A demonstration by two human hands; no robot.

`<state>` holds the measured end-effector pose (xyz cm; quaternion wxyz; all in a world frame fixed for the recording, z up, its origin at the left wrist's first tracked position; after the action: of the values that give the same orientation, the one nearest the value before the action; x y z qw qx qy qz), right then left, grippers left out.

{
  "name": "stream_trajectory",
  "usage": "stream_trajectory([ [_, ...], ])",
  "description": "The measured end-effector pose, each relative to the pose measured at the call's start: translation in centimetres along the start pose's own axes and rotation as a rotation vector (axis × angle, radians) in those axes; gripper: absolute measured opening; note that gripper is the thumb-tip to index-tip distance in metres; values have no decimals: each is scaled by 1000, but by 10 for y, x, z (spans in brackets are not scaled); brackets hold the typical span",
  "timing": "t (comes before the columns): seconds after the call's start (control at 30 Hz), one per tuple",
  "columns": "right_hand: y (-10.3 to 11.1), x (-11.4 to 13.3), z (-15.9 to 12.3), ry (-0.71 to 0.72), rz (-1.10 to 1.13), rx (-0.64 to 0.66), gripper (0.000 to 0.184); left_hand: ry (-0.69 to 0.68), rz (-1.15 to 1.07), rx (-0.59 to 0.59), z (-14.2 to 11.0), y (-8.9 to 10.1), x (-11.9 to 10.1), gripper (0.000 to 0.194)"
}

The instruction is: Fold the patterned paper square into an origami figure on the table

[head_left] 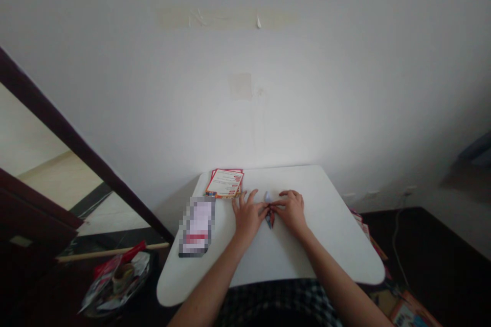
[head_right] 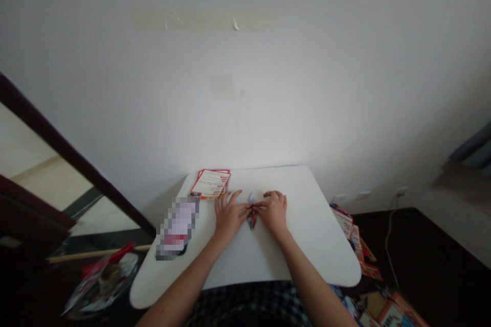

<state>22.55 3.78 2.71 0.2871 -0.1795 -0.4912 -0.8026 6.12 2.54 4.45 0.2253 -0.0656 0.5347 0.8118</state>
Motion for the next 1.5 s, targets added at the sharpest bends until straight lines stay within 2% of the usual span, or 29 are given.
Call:
stream_trajectory([
  [0.23,-3,-4,-2,-7,-10,1,18,6,24,19,-1,-2,6,29],
  [0.5,-11,-4,-2,-21,-79,105,28,-10,28,52,-1,0,6,40],
  [0.63,-17,-5,-1,-96,-166,237,35,-17,69,107,4,-3,9,43],
  [0.77,-25,-8,0,-183,-283,424,43,-38,131,239,13,-10,14,49],
  [0.97,-27,-7,5,-213,-347,545,49,-110,159,355,32,-17,17,60],
  [1.1,-27,-6,6,-191,-342,522,50,-115,135,386,37,-19,20,68],
  [1.23,-26,-5,3,-145,-330,431,48,-126,119,389,36,-20,20,70],
  [1.37,-17,-7,4,-111,-270,285,46,-109,98,346,31,-21,19,67],
  [1.5,-10,-6,2,-64,-199,261,34,-54,99,218,22,-19,14,63],
])
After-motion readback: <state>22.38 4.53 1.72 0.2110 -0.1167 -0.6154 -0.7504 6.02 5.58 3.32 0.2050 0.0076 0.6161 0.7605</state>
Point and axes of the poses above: each hand's wrist, its own z-axis towards the middle knuckle, its own y-axis out of the back of the hand, x = y × z, the point moved 9 cm from there along z, towards the middle knuckle, and after that the axes turned 1 degree about y, right-handed, at the moved point
